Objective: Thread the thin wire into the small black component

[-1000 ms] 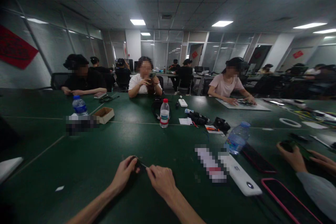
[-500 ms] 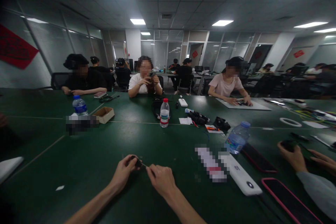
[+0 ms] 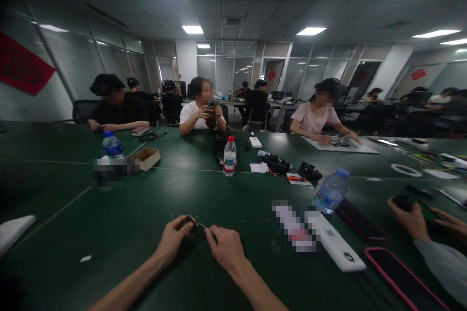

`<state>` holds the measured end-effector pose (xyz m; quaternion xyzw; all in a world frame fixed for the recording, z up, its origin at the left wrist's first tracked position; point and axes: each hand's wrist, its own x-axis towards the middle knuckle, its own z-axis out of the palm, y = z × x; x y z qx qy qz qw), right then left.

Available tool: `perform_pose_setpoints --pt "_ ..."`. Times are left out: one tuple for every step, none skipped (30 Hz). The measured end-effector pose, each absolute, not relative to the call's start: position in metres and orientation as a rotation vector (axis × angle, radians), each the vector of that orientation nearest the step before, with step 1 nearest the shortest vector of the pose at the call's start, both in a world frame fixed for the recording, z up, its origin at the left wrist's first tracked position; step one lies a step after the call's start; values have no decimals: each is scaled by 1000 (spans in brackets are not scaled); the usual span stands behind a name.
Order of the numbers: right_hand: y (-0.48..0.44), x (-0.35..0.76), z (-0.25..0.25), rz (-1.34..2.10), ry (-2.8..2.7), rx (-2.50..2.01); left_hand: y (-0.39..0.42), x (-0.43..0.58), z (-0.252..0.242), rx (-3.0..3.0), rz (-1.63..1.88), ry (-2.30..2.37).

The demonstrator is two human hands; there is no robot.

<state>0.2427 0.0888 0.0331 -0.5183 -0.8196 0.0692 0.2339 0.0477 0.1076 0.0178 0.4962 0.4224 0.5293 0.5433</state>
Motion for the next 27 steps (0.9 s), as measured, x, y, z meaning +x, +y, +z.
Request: perform_pose_setpoints --pt "89 243 34 192 -2255 -1419 108 48 17 1169 1263 1010" --pt "88 243 34 191 -2265 -1411 109 48 16 1159 1271 1017" --pt "88 244 34 190 -2276 -1398 109 48 15 1151 1277 1024" --pt "88 244 35 189 -2289 -1383 109 48 15 1146 1280 1030" --pt "88 244 35 189 -2299 -1369 109 48 15 1143 1282 1035" --pt "88 244 36 193 -2308 -1356 109 48 15 1140 1286 1037" --pt "88 244 36 199 -2313 -1347 109 48 15 1138 1286 1036" --pt "87 244 36 202 -2317 -1342 109 48 16 1136 1288 1032" --pt "87 244 37 200 -2321 -1340 109 48 17 1133 1289 1028" --pt "87 244 37 196 -2326 -1340 109 48 17 1129 1290 1025" --pt "87 244 37 188 -2331 -1341 109 48 17 1126 1288 1025" --pt "87 244 37 179 -2338 -1341 108 48 18 1124 1283 1026" --pt "87 244 37 172 -2344 -1339 108 48 18 1122 1279 1030" --pt "87 244 37 166 -2350 -1338 108 48 17 1120 1272 1034" --pt "87 244 37 161 -2352 -1338 108 48 17 1120 1265 1037" --pt "87 243 37 156 -2354 -1340 108 48 17 1119 1262 1038" --pt "87 243 37 152 -2354 -1345 108 49 18 1117 1257 1031" --pt "87 243 37 148 -2353 -1353 108 49 18 1111 1253 1016" --pt "87 243 37 142 -2351 -1362 108 49 19 1102 1247 997" --pt "87 243 37 138 -2352 -1368 107 50 20 1090 1238 975" --pt "87 243 37 134 -2353 -1371 107 50 21 1076 1229 958" --pt "87 243 36 132 -2354 -1371 106 50 22 1065 1218 944" --pt "87 243 36 134 -2355 -1370 106 50 22 1059 1210 936" --pt "87 243 35 136 -2355 -1369 105 50 23 1060 1205 932" --pt "87 243 34 135 -2355 -1370 105 50 23 1066 1201 930" --pt "87 243 33 128 -2356 -1373 105 50 23 1075 1200 930" --pt "87 243 32 113 -2359 -1377 105 50 22 1086 1202 931"
